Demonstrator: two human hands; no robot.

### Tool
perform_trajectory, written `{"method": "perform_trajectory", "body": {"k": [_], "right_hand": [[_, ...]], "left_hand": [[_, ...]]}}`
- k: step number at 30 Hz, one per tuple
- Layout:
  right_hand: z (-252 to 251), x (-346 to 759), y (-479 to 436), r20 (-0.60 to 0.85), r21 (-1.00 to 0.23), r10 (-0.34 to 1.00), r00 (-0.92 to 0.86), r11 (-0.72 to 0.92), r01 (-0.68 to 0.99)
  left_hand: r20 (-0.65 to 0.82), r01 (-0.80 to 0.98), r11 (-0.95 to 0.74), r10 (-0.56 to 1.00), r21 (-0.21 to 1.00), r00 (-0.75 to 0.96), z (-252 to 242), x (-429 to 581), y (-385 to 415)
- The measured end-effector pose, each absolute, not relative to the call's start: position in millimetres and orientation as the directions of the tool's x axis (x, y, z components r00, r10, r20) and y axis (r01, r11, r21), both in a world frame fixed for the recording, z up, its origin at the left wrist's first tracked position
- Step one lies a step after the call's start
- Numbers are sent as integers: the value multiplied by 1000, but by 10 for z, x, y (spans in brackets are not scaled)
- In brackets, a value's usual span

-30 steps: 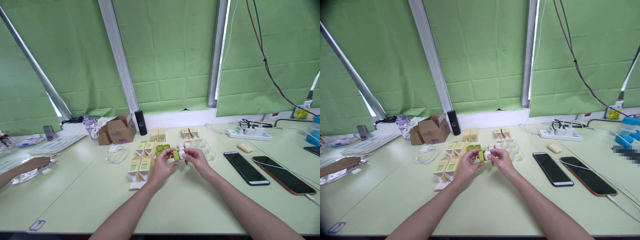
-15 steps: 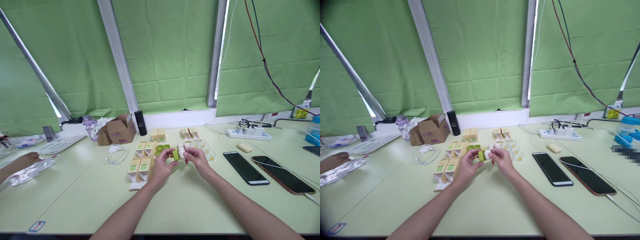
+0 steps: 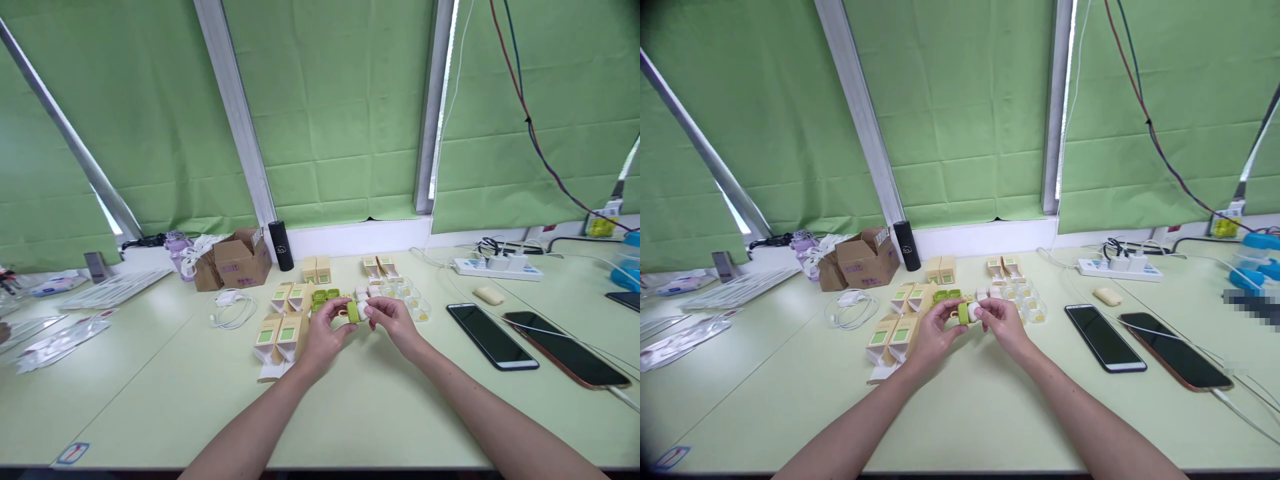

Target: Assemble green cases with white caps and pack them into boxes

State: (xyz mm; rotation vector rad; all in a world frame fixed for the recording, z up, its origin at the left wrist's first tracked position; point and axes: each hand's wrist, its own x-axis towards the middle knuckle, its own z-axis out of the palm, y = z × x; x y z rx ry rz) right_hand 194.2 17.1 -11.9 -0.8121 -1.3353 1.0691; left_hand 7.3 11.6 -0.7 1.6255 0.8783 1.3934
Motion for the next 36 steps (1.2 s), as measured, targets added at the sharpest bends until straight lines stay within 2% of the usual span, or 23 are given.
{"method": "perform_trajectory", "body": {"k": [16, 27, 36], "right_hand": [[-92, 1872, 141, 322, -941, 946, -39, 315, -126], [-142, 1847, 157, 303, -944, 952, -36, 295, -150], [-85, 1809, 134, 237, -945, 970, -51, 218, -246]], "left_hand": [[495, 10, -500, 859, 866, 132, -91, 95, 132], [421, -53, -417, 901, 907, 104, -83, 134, 96], [412, -28, -411, 906, 911, 102, -50, 137, 70]]}}
